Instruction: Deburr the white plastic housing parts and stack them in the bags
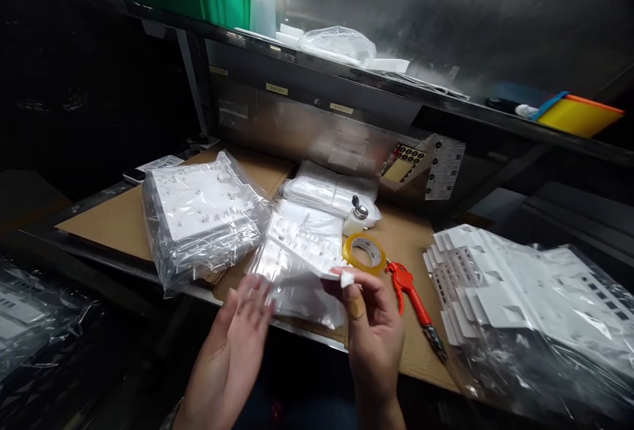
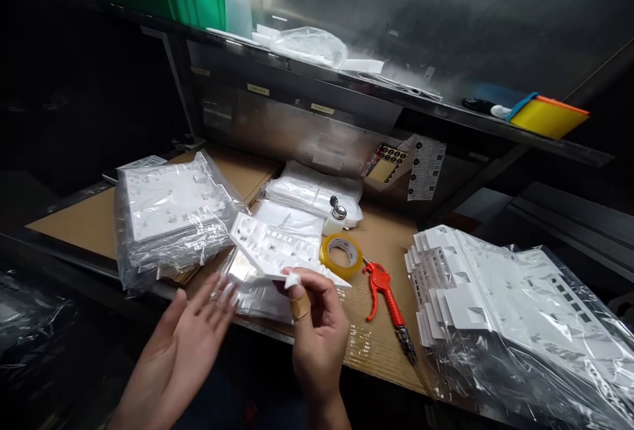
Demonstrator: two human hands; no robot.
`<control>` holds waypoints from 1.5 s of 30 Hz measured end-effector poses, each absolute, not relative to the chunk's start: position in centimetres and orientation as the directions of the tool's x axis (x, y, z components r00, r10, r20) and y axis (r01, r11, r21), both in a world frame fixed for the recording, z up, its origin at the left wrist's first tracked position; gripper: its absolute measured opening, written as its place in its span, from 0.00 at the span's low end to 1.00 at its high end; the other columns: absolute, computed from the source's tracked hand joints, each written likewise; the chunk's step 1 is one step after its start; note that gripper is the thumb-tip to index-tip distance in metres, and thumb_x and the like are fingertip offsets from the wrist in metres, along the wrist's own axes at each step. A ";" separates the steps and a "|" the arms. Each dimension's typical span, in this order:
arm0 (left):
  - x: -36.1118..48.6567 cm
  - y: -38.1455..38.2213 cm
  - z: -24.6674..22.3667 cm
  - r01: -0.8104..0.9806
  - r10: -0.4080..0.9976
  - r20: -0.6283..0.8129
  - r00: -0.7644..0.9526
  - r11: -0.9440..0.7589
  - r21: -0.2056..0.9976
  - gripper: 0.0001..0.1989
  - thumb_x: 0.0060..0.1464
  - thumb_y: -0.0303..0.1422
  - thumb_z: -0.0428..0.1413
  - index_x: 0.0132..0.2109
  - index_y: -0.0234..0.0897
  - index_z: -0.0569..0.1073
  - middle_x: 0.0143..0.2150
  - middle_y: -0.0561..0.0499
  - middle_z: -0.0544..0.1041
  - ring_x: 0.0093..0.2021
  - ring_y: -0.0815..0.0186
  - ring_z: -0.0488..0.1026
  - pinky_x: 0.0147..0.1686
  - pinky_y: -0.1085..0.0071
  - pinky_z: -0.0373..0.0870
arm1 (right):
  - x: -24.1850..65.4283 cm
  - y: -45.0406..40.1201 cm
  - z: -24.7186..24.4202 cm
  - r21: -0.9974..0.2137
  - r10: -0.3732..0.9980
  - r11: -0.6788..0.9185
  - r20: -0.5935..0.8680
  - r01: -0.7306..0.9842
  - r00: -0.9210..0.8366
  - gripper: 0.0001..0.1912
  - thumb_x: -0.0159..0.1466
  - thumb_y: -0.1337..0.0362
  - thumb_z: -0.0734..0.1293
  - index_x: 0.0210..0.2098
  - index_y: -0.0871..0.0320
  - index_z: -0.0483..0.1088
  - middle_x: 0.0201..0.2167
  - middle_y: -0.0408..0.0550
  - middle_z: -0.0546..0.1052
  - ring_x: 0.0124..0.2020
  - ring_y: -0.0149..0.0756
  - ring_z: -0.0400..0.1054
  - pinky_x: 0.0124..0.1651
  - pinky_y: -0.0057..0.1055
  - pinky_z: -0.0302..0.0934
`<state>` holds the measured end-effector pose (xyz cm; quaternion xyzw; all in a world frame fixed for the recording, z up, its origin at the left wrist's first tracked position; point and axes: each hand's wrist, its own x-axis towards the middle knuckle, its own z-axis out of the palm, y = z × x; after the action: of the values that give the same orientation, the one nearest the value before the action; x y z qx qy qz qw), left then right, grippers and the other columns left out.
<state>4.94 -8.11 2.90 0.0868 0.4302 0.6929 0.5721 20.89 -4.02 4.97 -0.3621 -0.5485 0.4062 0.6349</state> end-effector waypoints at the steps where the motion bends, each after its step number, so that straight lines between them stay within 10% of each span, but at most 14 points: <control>1: 5.2 -7.8 3.7 -0.822 0.895 -0.425 -0.138 0.136 0.553 0.33 0.62 0.58 0.49 0.62 0.40 0.70 0.68 0.41 0.69 0.68 0.52 0.66 0.65 0.59 0.69 | 20.6 -4.6 4.8 -0.892 0.898 0.441 0.440 -0.097 0.034 0.06 0.70 0.65 0.67 0.45 0.52 0.76 0.43 0.48 0.83 0.44 0.40 0.80 0.47 0.37 0.77; 4: 5.4 -6.1 6.0 -0.914 0.896 -0.424 0.131 0.275 0.298 0.33 0.64 0.54 0.46 0.63 0.35 0.69 0.60 0.40 0.77 0.61 0.46 0.73 0.61 0.51 0.73 | 20.1 -6.6 4.1 -0.852 0.837 0.523 0.518 -0.017 -0.175 0.10 0.68 0.70 0.67 0.45 0.52 0.76 0.45 0.51 0.83 0.47 0.41 0.79 0.48 0.36 0.77; 10: 4.6 -3.4 5.8 -0.878 0.816 -0.516 0.263 0.424 0.223 0.29 0.58 0.25 0.52 0.66 0.22 0.63 0.51 0.33 0.82 0.52 0.44 0.80 0.58 0.44 0.73 | 21.3 -8.3 3.1 -0.904 0.855 0.427 0.391 0.034 -0.341 0.10 0.68 0.70 0.67 0.45 0.52 0.76 0.45 0.51 0.82 0.43 0.41 0.80 0.43 0.32 0.77; 14: 4.8 -3.5 5.5 -0.868 0.805 -0.507 0.308 0.456 0.196 0.28 0.60 0.28 0.52 0.66 0.21 0.63 0.51 0.32 0.82 0.51 0.42 0.80 0.58 0.42 0.72 | 21.2 -8.3 4.3 -0.886 0.871 0.449 0.405 0.115 -0.277 0.09 0.67 0.70 0.68 0.45 0.53 0.77 0.48 0.52 0.79 0.26 0.29 0.75 0.29 0.26 0.73; 19: 5.2 -4.1 6.9 -0.865 0.807 -0.481 0.344 0.471 0.171 0.28 0.62 0.33 0.54 0.65 0.21 0.65 0.53 0.31 0.81 0.53 0.42 0.79 0.60 0.42 0.70 | 20.2 -8.2 5.9 -0.705 0.740 0.662 0.562 0.254 -0.368 0.11 0.63 0.74 0.70 0.44 0.57 0.79 0.34 0.49 0.77 0.30 0.32 0.74 0.30 0.26 0.71; 33: 3.9 -4.9 7.0 -0.781 0.921 -0.373 -0.117 0.146 0.607 0.35 0.53 0.17 0.59 0.67 0.33 0.65 0.47 0.39 0.84 0.48 0.46 0.82 0.52 0.49 0.79 | 20.6 -8.0 5.8 -0.570 0.629 0.772 0.625 0.280 -0.462 0.12 0.64 0.74 0.69 0.47 0.60 0.77 0.32 0.49 0.78 0.32 0.34 0.73 0.34 0.28 0.69; 39: -1.5 -6.7 6.3 -0.718 0.882 -0.470 -0.026 0.311 0.623 0.44 0.48 0.18 0.61 0.71 0.31 0.59 0.39 0.42 0.86 0.41 0.42 0.83 0.39 0.49 0.84 | 27.6 -5.0 5.4 -0.626 0.792 0.558 0.597 0.545 -0.125 0.09 0.66 0.71 0.69 0.44 0.54 0.79 0.39 0.47 0.77 0.37 0.32 0.72 0.37 0.26 0.68; 45: -5.1 -8.3 3.1 -0.724 0.809 -0.574 -0.124 0.322 0.610 0.63 0.43 0.16 0.59 0.73 0.36 0.22 0.26 0.53 0.84 0.21 0.49 0.80 0.19 0.60 0.82 | 29.0 -4.5 4.3 -0.554 0.721 0.586 0.690 0.591 -0.068 0.13 0.67 0.72 0.69 0.48 0.53 0.78 0.42 0.48 0.77 0.44 0.35 0.74 0.49 0.32 0.70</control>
<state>-5.13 -8.26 3.15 0.0448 0.4743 0.5806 0.6603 28.97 -4.54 4.34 -0.4507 -0.7279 0.0632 0.5129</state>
